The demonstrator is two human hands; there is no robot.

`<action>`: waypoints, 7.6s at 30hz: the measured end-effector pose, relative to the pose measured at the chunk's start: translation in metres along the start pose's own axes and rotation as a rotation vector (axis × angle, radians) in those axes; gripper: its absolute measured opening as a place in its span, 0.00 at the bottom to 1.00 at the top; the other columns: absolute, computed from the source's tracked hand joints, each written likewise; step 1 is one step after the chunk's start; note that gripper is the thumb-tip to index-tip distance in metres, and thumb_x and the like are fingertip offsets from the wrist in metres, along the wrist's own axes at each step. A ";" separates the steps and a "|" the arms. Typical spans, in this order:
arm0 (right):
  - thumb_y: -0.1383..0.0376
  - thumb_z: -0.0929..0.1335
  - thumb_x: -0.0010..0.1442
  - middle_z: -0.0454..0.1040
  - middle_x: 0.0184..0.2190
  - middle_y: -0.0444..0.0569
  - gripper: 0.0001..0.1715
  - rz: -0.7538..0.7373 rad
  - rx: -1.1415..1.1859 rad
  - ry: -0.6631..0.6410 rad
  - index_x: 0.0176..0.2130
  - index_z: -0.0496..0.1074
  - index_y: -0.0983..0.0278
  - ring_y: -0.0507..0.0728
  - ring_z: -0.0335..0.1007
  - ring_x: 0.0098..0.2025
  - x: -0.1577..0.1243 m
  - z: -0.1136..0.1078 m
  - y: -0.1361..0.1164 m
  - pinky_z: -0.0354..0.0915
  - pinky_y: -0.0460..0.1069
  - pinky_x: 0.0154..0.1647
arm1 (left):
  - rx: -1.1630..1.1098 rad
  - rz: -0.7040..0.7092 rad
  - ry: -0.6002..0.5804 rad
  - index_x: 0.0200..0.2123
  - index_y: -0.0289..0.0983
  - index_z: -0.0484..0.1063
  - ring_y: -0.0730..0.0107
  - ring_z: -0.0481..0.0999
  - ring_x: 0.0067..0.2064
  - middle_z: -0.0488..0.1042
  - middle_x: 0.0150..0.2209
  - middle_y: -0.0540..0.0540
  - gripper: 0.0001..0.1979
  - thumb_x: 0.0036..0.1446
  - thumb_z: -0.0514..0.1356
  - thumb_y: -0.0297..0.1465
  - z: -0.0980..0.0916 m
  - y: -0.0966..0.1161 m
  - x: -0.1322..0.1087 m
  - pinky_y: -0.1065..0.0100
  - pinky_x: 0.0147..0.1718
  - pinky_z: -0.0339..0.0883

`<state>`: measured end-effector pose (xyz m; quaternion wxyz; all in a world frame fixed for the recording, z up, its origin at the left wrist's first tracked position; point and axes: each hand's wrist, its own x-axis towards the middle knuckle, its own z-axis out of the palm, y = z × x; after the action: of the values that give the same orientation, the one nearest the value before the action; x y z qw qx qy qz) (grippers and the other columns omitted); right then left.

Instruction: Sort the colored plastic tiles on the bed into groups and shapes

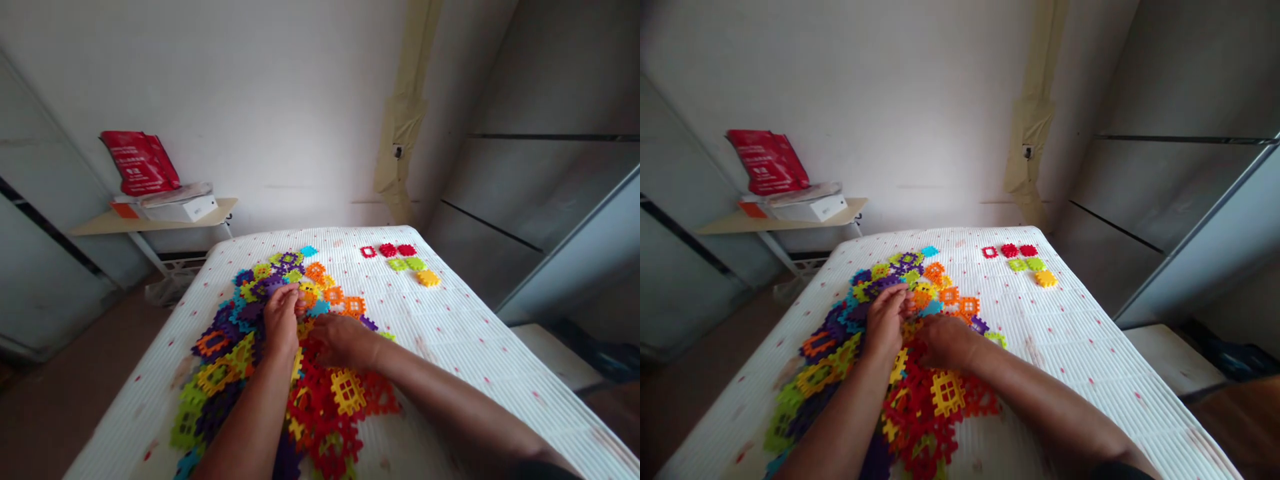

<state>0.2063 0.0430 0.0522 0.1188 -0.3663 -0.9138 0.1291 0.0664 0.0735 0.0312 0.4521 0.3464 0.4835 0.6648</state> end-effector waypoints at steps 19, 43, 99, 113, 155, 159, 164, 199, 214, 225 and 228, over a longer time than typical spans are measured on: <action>0.59 0.70 0.50 0.70 0.40 0.53 0.16 0.095 -0.160 -0.116 0.37 0.72 0.66 0.58 0.67 0.41 0.000 0.011 -0.005 0.65 0.48 0.38 | 0.005 -0.002 -0.022 0.35 0.35 0.71 0.77 0.68 0.24 0.73 0.26 0.50 0.15 0.42 0.63 0.36 -0.001 -0.006 0.002 0.75 0.22 0.60; 0.67 0.70 0.47 0.69 0.41 0.52 0.16 0.253 -0.117 -0.090 0.39 0.69 0.66 0.55 0.68 0.39 -0.006 -0.001 0.021 0.61 0.46 0.35 | 0.004 -0.002 -0.056 0.36 0.34 0.71 0.77 0.69 0.25 0.73 0.27 0.49 0.14 0.44 0.62 0.35 -0.001 -0.011 0.005 0.75 0.23 0.59; 0.67 0.67 0.56 0.70 0.46 0.55 0.24 -0.007 0.068 0.548 0.52 0.64 0.63 0.59 0.64 0.49 -0.008 -0.011 0.046 0.62 0.56 0.50 | 0.028 -0.127 -0.252 0.44 0.34 0.74 0.75 0.72 0.26 0.75 0.28 0.49 0.26 0.37 0.68 0.34 0.005 -0.002 -0.004 0.72 0.28 0.66; 0.70 0.66 0.55 0.72 0.33 0.48 0.08 0.171 0.228 0.609 0.38 0.70 0.64 0.51 0.67 0.33 -0.006 -0.007 0.049 0.65 0.46 0.36 | 0.032 -0.085 -0.263 0.47 0.34 0.71 0.75 0.72 0.24 0.71 0.24 0.53 0.29 0.37 0.67 0.33 0.008 0.000 -0.007 0.73 0.27 0.64; 0.55 0.65 0.57 0.75 0.41 0.56 0.19 1.031 -0.291 0.459 0.43 0.71 0.65 0.59 0.70 0.44 -0.010 -0.068 0.213 0.61 0.47 0.36 | 0.206 -0.115 -0.195 0.41 0.39 0.69 0.62 0.76 0.38 0.78 0.32 0.46 0.21 0.42 0.63 0.41 0.007 0.002 -0.007 0.69 0.31 0.63; 0.58 0.66 0.56 0.74 0.42 0.56 0.19 1.111 -0.283 0.392 0.45 0.71 0.65 0.59 0.70 0.44 -0.003 -0.069 0.236 0.61 0.47 0.34 | 0.224 -0.118 -0.192 0.41 0.39 0.70 0.63 0.76 0.36 0.78 0.32 0.46 0.20 0.43 0.62 0.40 0.006 0.001 -0.006 0.68 0.31 0.64; 0.59 0.66 0.55 0.74 0.44 0.57 0.20 1.147 -0.273 0.320 0.45 0.71 0.66 0.59 0.70 0.45 0.003 -0.066 0.247 0.61 0.47 0.35 | 0.232 -0.113 -0.204 0.41 0.39 0.70 0.64 0.76 0.35 0.77 0.33 0.46 0.20 0.45 0.62 0.41 0.004 -0.002 -0.005 0.69 0.31 0.64; 0.60 0.70 0.53 0.67 0.53 0.55 0.26 0.151 -0.050 0.151 0.52 0.68 0.61 0.59 0.68 0.48 0.015 -0.003 0.066 0.64 0.50 0.45 | 0.066 -0.064 -0.122 0.42 0.36 0.69 0.62 0.72 0.48 0.74 0.43 0.42 0.19 0.45 0.61 0.35 0.002 -0.012 -0.001 0.65 0.43 0.64; 0.65 0.66 0.57 0.73 0.41 0.50 0.12 0.235 -0.112 0.165 0.42 0.72 0.63 0.55 0.68 0.43 0.006 0.003 0.078 0.61 0.47 0.45 | 0.122 -0.066 -0.169 0.43 0.38 0.69 0.58 0.70 0.51 0.72 0.47 0.40 0.19 0.45 0.60 0.34 0.002 -0.011 -0.003 0.59 0.48 0.64; 0.65 0.68 0.52 0.75 0.39 0.50 0.13 0.485 -0.275 0.089 0.40 0.74 0.61 0.58 0.70 0.42 -0.007 -0.012 0.099 0.63 0.50 0.40 | 0.119 -0.076 -0.164 0.42 0.38 0.70 0.58 0.71 0.51 0.73 0.46 0.40 0.19 0.43 0.61 0.35 0.002 -0.013 -0.001 0.60 0.47 0.65; 0.63 0.69 0.53 0.74 0.41 0.50 0.13 0.460 -0.252 0.135 0.41 0.73 0.61 0.58 0.68 0.44 -0.005 -0.012 0.094 0.62 0.50 0.42 | 0.117 -0.081 -0.164 0.42 0.37 0.70 0.58 0.71 0.51 0.73 0.46 0.40 0.20 0.43 0.61 0.34 0.002 -0.014 0.000 0.60 0.47 0.65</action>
<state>0.2740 0.1070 0.0325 0.1003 -0.5841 -0.8054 0.0132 0.0717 0.0759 0.0185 0.4957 0.4057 0.4965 0.5859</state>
